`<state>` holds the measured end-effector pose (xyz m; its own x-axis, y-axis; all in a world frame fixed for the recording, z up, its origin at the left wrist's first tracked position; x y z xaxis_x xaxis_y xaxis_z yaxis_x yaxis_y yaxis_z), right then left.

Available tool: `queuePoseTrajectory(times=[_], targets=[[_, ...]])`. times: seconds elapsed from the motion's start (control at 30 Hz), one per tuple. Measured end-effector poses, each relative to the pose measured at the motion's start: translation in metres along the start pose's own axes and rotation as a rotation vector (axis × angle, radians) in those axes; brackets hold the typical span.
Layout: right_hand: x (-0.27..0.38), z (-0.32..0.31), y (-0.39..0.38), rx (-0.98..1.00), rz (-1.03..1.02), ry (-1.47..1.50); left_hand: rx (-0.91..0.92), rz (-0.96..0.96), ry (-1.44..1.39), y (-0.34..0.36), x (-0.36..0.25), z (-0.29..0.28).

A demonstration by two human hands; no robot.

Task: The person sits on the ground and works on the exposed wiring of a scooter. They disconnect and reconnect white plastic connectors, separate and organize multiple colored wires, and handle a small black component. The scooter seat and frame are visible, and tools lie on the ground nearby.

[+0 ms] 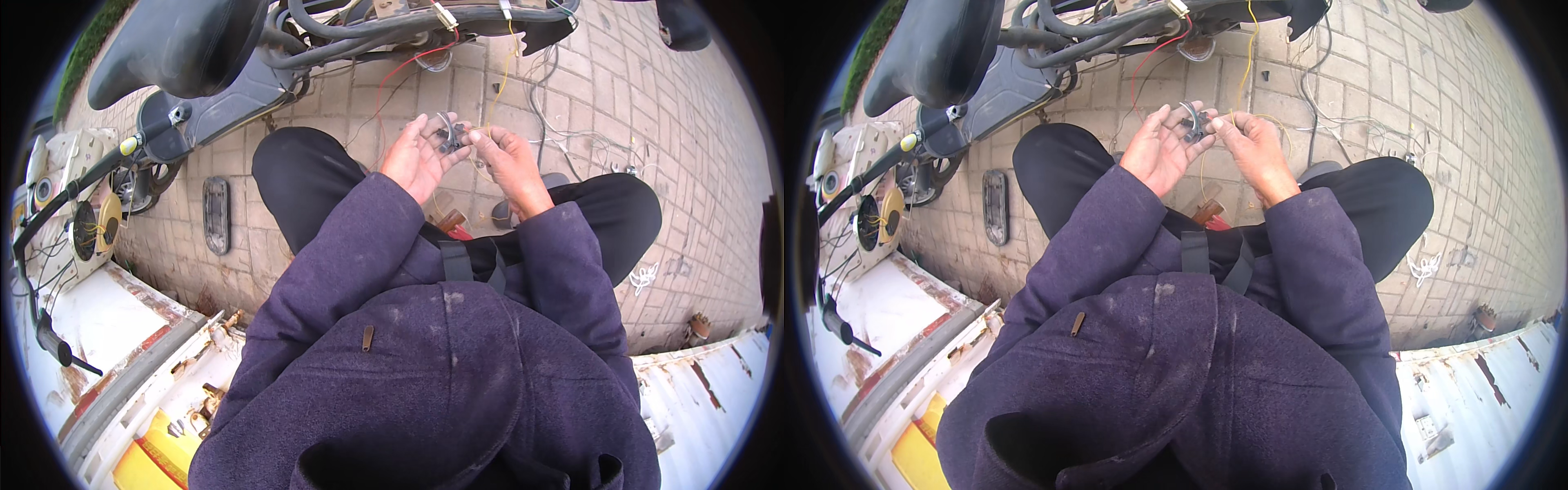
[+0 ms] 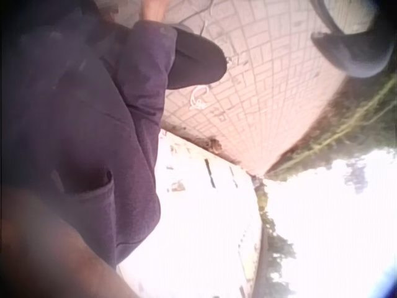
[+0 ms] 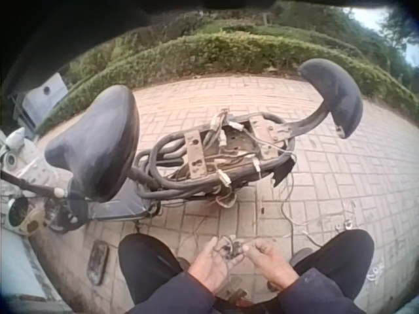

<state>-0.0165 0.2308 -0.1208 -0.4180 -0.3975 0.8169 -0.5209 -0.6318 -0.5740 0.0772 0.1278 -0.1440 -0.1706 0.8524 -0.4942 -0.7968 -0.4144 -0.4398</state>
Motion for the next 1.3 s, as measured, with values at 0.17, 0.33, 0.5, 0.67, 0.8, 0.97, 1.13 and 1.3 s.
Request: queuePoseTrajectory(times=[0.17, 0.33, 0.5, 0.67, 0.8, 0.97, 1.13, 1.3], targets=[[0.001, 0.004, 0.0, 0.005, 0.041, -0.007, 0.015, 0.02, 0.0, 0.002, -0.003, -0.004], [0.003, 0.008, 0.001, 0.064, -0.002, -0.046, -0.019, 0.063, 0.125, 0.001, -0.004, -0.013], [0.012, 0.004, -0.004, -0.051, -0.065, -0.287, -0.002, 0.133, 0.315, 0.004, -0.001, -0.011], [0.035, 0.007, -0.014, -0.002, -0.062, -0.26, 0.073, 0.25, 0.422, 0.004, -0.016, 0.011], [0.054, 0.008, -0.021, 0.024, -0.083, -0.372, 0.118, 0.324, 0.44, 0.001, -0.028, 0.019], [0.058, 0.003, -0.02, -0.043, -0.072, -0.462, 0.087, 0.305, 0.366, 0.003, -0.021, 0.018], [0.062, 0.006, -0.016, -0.116, -0.063, -0.496, 0.007, 0.253, 0.323, 0.004, -0.016, 0.014], [0.078, 0.009, -0.01, -0.148, -0.116, -0.597, 0.007, 0.264, 0.311, 0.008, -0.019, 0.012]])
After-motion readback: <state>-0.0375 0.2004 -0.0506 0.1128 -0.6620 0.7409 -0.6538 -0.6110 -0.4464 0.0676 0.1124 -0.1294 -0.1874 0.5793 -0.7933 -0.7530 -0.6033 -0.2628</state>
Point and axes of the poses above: each hand's wrist, its own y-axis towards the middle knuckle, its own z-axis out of the palm, x = y × z, the point moved 7 cm from there along y, towards the middle knuckle, and after that the axes turned 9 degrees about z, right-handed, at the moved point
